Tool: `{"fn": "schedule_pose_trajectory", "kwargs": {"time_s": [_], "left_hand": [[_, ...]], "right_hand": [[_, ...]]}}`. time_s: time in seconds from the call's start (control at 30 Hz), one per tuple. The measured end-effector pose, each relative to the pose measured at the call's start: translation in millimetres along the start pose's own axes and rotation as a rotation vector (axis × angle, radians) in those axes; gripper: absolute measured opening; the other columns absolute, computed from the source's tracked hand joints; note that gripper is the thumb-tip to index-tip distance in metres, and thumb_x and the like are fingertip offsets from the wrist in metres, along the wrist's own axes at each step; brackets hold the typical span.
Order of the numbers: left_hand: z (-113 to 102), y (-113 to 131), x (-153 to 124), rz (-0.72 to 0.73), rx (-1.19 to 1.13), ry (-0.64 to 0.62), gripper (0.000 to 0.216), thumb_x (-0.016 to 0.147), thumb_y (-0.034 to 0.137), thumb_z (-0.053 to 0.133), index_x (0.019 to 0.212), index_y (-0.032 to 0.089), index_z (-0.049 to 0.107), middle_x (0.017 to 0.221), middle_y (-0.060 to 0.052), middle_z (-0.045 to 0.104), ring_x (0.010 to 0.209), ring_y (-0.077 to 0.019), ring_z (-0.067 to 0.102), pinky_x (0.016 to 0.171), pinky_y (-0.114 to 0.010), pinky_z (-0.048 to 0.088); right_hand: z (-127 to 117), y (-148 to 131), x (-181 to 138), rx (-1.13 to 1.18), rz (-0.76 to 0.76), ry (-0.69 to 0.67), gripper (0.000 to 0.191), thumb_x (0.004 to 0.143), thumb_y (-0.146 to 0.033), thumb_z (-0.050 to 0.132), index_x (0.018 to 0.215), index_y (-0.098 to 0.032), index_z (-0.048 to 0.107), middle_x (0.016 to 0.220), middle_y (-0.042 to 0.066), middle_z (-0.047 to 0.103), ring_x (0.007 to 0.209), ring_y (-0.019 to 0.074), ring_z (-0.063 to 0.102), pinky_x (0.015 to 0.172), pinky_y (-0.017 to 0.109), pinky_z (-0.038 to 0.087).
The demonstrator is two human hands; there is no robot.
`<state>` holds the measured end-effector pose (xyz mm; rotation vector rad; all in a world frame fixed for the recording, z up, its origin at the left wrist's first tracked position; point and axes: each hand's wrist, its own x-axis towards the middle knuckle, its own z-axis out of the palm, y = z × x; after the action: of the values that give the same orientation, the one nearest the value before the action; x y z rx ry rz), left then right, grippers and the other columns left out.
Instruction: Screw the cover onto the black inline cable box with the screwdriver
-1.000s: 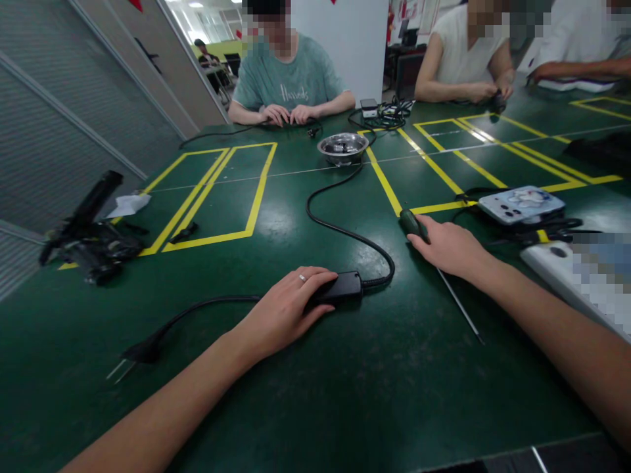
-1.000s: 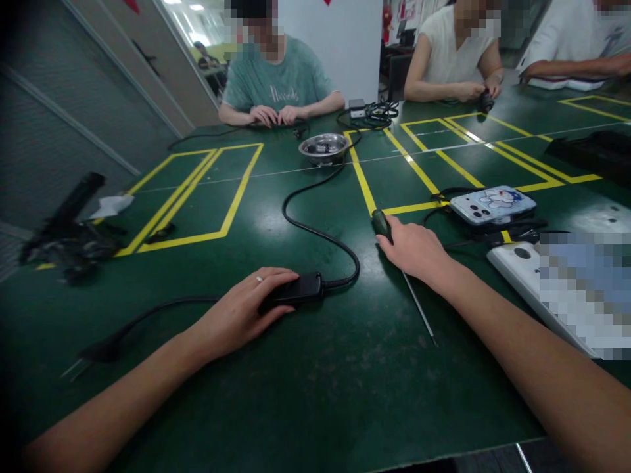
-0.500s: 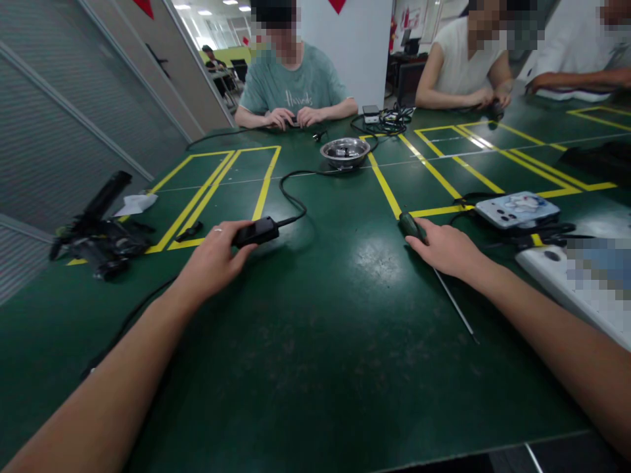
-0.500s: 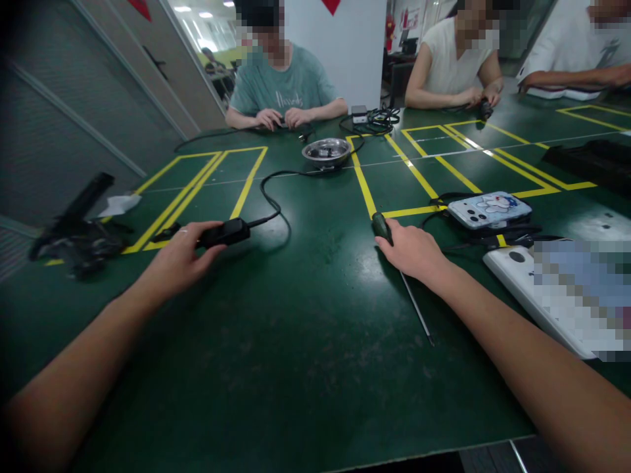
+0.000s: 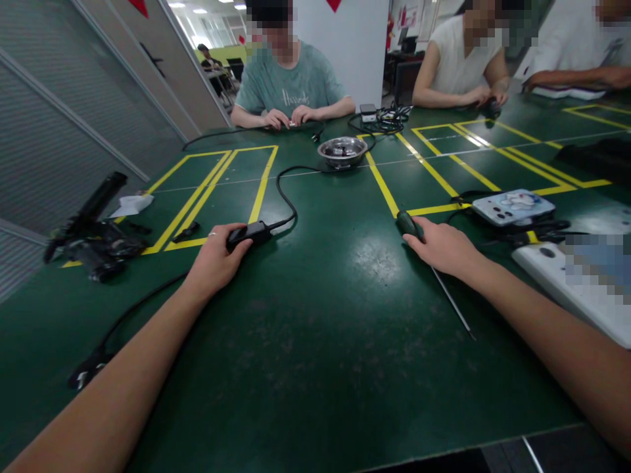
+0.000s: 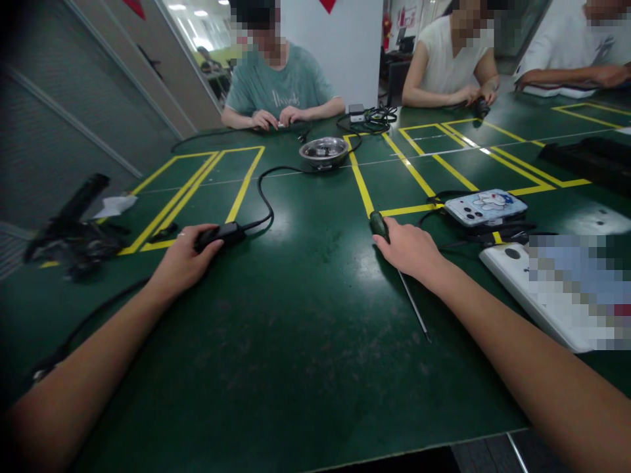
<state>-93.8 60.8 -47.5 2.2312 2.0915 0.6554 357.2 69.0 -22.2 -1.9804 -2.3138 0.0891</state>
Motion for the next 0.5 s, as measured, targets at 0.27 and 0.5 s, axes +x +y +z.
{"fn": "schedule_pose_trajectory", "kwargs": {"time_s": [0.27, 0.5], "left_hand": [[-6.7, 6.8, -0.7, -0.049, -0.037, 0.062, 0.045, 0.094, 0.036, 0.051, 0.133, 0.014, 0.046, 0.123, -0.012, 0.054, 0.103, -0.0222, 0.055, 0.090, -0.036, 0.047], [-19.0, 53.6, -16.1, 0.042, -0.066, 0.134, 0.042, 0.091, 0.039, 0.058, 0.126, 0.016, 0.051, 0.118, -0.010, 0.058, 0.106, -0.0234, 0.055, 0.094, -0.038, 0.046]], "right_hand": [[0.6, -0.7, -2.5, 0.025, 0.041, 0.063, 0.058, 0.093, -0.056, 0.036, 0.127, -0.016, 0.060, 0.090, 0.019, 0.072, 0.083, 0.0384, 0.069, 0.066, 0.046, 0.050], [-8.4, -16.6, -14.5, 0.307, -0.040, 0.404, 0.045, 0.095, -0.048, 0.044, 0.111, -0.014, 0.069, 0.081, 0.011, 0.068, 0.077, 0.0273, 0.065, 0.073, 0.044, 0.050]]}}
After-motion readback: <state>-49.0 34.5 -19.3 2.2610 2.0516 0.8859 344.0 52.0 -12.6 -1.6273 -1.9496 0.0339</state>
